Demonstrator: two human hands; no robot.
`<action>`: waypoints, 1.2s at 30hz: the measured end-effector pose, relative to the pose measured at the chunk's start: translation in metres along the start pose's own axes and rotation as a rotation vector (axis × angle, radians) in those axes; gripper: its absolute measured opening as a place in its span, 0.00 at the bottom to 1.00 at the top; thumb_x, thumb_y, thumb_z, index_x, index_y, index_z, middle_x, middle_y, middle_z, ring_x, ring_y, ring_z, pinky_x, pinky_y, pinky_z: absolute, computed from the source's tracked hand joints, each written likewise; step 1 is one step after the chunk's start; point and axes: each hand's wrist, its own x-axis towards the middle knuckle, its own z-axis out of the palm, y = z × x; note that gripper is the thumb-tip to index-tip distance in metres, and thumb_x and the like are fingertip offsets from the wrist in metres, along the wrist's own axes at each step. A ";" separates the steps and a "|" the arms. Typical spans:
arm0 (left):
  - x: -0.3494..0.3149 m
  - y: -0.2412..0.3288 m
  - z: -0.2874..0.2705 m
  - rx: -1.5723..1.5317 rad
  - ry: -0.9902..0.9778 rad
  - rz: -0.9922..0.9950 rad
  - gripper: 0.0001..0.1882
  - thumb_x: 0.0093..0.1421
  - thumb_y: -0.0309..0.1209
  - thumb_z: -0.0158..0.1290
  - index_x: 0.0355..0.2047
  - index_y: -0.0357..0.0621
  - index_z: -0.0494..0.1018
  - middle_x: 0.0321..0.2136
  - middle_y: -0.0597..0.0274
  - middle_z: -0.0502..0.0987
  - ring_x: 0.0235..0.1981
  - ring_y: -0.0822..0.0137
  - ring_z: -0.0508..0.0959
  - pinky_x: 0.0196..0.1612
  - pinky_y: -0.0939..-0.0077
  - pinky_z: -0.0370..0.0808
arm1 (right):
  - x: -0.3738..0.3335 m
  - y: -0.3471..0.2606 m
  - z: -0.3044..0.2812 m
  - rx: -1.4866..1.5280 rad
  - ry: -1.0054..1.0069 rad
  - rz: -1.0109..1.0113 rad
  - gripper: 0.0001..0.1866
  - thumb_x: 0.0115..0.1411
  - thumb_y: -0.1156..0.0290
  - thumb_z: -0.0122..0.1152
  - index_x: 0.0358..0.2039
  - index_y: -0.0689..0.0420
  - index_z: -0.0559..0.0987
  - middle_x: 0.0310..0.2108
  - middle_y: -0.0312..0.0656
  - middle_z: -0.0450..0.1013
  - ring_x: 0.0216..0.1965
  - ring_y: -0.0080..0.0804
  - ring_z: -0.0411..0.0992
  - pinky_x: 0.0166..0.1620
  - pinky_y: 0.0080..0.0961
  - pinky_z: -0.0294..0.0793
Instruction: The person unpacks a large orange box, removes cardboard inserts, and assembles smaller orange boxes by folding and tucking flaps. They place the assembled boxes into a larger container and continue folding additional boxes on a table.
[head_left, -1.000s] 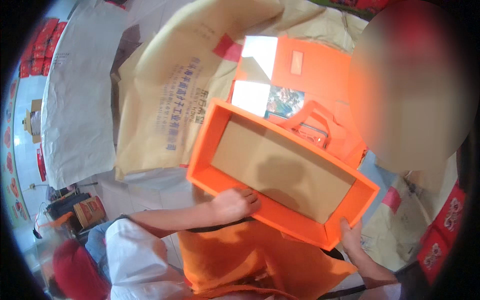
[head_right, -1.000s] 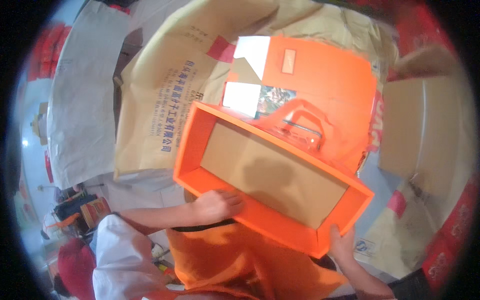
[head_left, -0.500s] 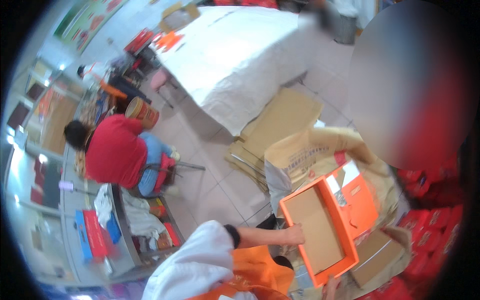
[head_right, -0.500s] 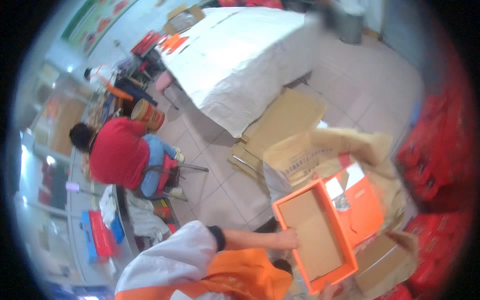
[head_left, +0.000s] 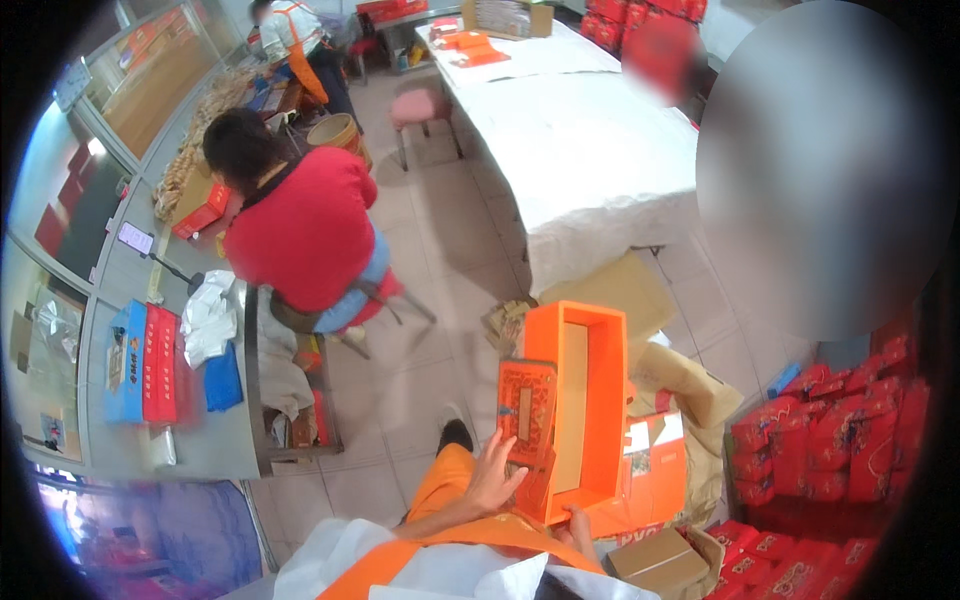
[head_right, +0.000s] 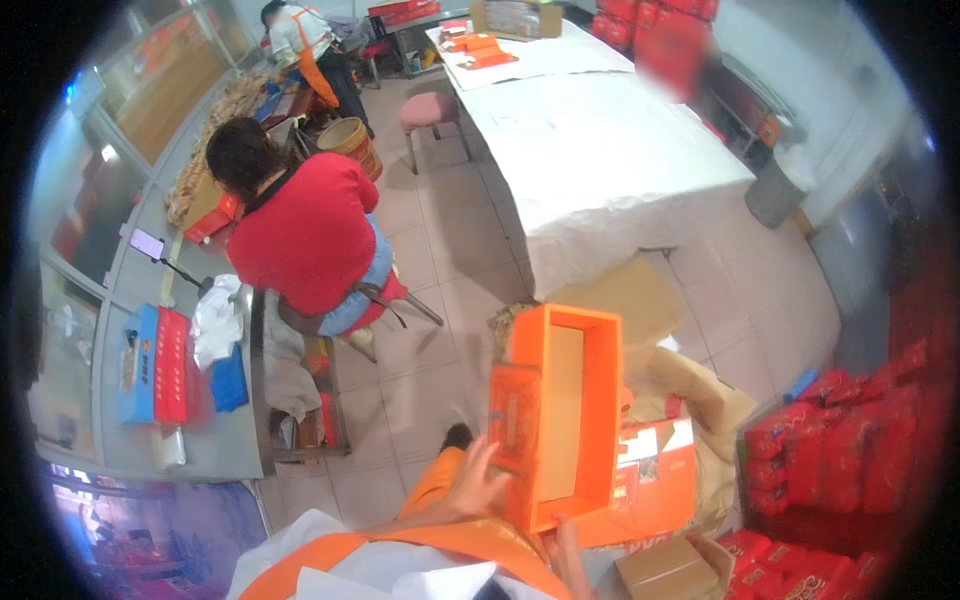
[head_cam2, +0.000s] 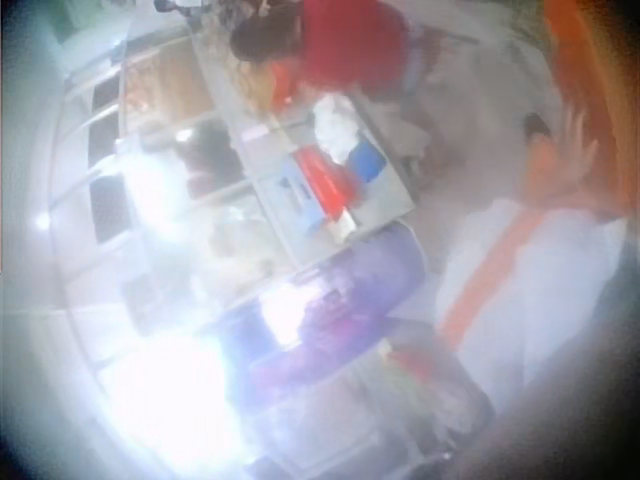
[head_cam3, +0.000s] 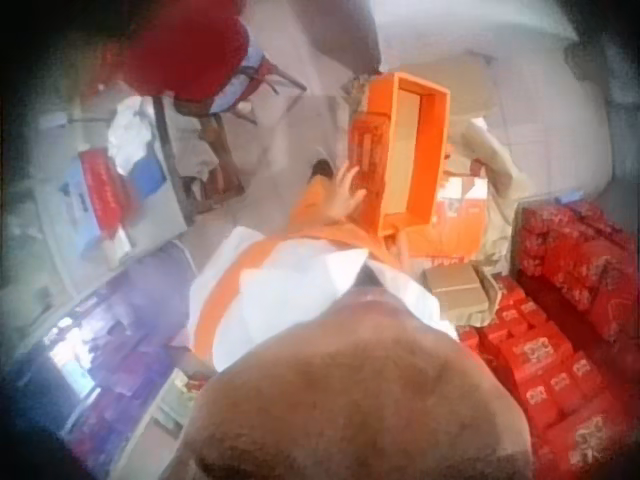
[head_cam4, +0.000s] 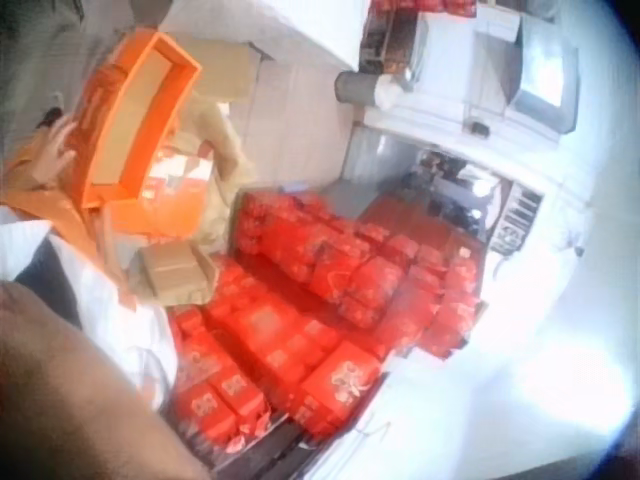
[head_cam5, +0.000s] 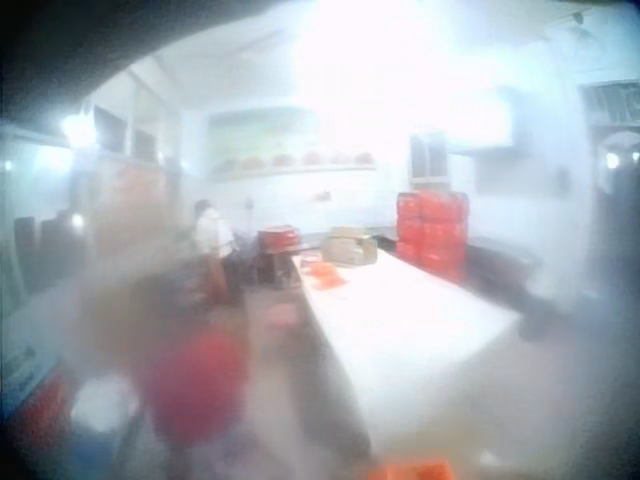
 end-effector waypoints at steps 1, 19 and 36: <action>0.017 -0.010 -0.021 -0.028 -0.002 0.025 0.32 0.55 0.39 0.51 0.55 0.35 0.55 0.58 0.40 0.49 0.60 0.46 0.50 0.59 0.59 0.52 | 0.015 0.003 0.032 -0.019 -0.061 -0.037 0.15 0.51 0.74 0.48 0.40 0.60 0.67 0.36 0.46 0.71 0.36 0.39 0.72 0.40 0.36 0.75; 0.348 -0.092 -0.223 -0.341 0.363 0.010 0.40 0.50 0.21 0.46 0.61 0.34 0.38 0.61 0.41 0.41 0.63 0.47 0.42 0.63 0.61 0.41 | 0.100 -0.038 0.514 -0.132 -0.177 -0.447 0.15 0.49 0.81 0.49 0.40 0.61 0.68 0.35 0.41 0.69 0.37 0.34 0.70 0.38 0.30 0.73; 0.673 -0.079 -0.347 -0.124 0.307 0.132 0.42 0.45 0.14 0.39 0.62 0.45 0.43 0.62 0.55 0.46 0.63 0.51 0.45 0.63 0.60 0.46 | 0.242 -0.225 0.756 0.105 -0.314 0.204 0.24 0.53 0.71 0.46 0.50 0.65 0.60 0.50 0.57 0.60 0.53 0.52 0.59 0.56 0.49 0.58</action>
